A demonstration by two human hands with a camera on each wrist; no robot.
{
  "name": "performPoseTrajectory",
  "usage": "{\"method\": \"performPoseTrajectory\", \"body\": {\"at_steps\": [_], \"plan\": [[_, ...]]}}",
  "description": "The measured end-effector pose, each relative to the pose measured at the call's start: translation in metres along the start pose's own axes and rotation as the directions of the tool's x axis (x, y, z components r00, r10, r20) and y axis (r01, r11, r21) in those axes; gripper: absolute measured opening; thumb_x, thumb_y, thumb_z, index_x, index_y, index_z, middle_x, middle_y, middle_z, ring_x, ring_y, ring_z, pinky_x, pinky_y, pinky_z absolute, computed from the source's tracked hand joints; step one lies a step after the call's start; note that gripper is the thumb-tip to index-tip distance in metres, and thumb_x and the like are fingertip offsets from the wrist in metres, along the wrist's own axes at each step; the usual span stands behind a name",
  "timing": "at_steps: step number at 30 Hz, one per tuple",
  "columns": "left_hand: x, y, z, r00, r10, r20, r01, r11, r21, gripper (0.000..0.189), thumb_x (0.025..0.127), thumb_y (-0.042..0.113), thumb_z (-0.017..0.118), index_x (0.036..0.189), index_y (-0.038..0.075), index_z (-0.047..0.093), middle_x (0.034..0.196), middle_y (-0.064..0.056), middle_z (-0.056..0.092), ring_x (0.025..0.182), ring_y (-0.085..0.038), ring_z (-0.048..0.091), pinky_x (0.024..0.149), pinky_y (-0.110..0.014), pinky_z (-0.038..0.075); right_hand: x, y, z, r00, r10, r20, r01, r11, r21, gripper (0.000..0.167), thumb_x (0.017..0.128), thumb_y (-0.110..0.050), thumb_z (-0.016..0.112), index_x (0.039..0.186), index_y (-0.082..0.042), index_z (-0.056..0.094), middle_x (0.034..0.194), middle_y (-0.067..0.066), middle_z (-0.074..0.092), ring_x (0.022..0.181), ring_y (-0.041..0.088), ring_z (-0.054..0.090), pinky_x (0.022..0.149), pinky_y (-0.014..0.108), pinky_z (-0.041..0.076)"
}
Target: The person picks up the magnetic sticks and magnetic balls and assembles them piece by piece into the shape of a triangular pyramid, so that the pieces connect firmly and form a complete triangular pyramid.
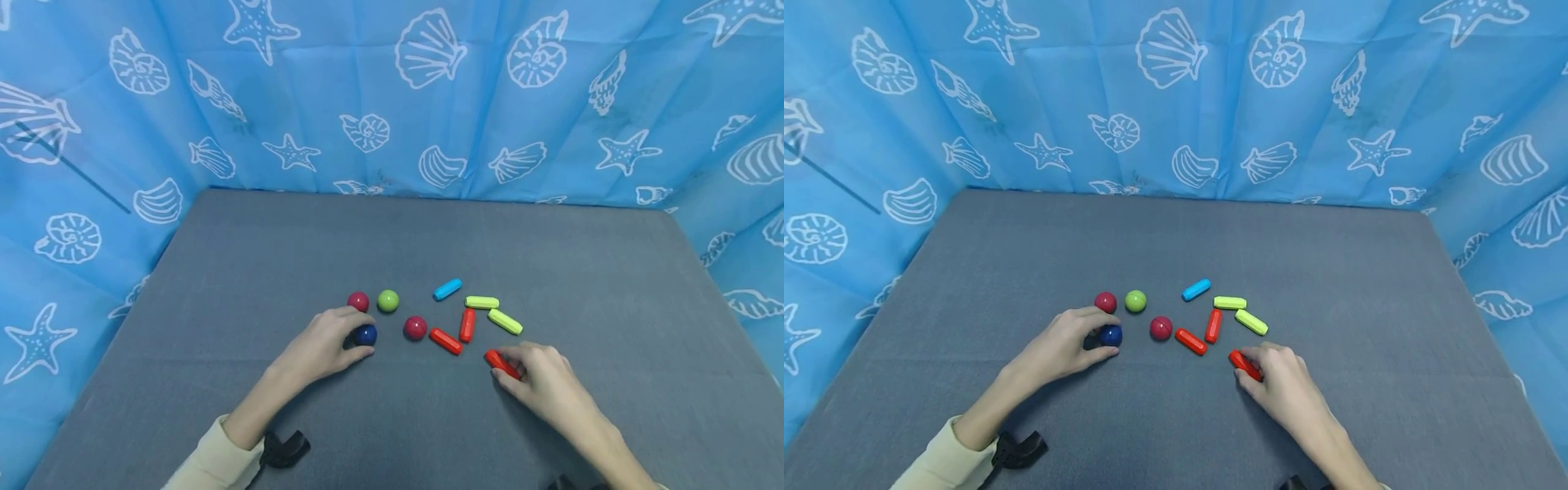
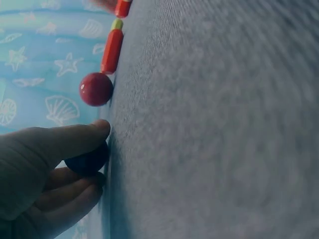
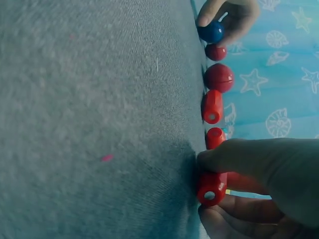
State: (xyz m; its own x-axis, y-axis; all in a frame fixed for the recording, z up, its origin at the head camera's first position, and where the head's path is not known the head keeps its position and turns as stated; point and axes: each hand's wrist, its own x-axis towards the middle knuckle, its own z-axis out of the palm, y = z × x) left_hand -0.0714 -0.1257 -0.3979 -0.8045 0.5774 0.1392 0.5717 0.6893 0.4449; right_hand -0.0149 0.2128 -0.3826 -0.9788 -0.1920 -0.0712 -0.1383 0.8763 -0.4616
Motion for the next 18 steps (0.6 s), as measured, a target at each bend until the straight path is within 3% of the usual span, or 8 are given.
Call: {"method": "performPoseTrajectory", "body": {"at_steps": [4,10,18], "plan": [[0.001,0.002,0.002,1.0,0.013,-0.019,-0.013,1.0,-0.006,0.037,0.084,0.022,0.085,0.116,0.007,0.073,0.11,-0.007,0.075,0.102,-0.017,0.073,0.087,-0.036,0.061,-0.003,-0.004,-0.002,1.0,0.002,-0.003,-0.002,1.0,0.013,0.025,0.081,-0.009,0.083,0.105,-0.003,0.078,0.07,-0.004,0.056,0.061,0.003,0.046,0.051,0.02,0.038],[0.004,0.009,0.0,0.999,0.022,-0.031,-0.023,0.999,-0.041,0.039,0.084,0.023,0.086,0.117,0.007,0.073,0.109,-0.006,0.075,0.101,-0.016,0.073,0.086,-0.034,0.062,-0.003,-0.022,-0.006,0.995,-0.086,-0.059,0.088,0.995,0.038,0.022,0.08,-0.009,0.085,0.101,-0.01,0.08,0.068,-0.009,0.05,0.059,-0.001,0.041,0.051,0.019,0.035],[0.009,0.018,-0.001,0.998,0.046,-0.053,-0.048,0.997,-0.054,0.04,0.083,0.024,0.086,0.117,0.007,0.074,0.109,-0.005,0.076,0.099,-0.015,0.074,0.086,-0.033,0.062,0.007,-0.051,-0.003,0.98,-0.175,-0.091,0.183,0.979,0.091,0.026,0.077,-0.008,0.087,0.102,-0.013,0.08,0.073,-0.011,0.058,0.062,0.002,0.049,0.052,0.017,0.04]]}}
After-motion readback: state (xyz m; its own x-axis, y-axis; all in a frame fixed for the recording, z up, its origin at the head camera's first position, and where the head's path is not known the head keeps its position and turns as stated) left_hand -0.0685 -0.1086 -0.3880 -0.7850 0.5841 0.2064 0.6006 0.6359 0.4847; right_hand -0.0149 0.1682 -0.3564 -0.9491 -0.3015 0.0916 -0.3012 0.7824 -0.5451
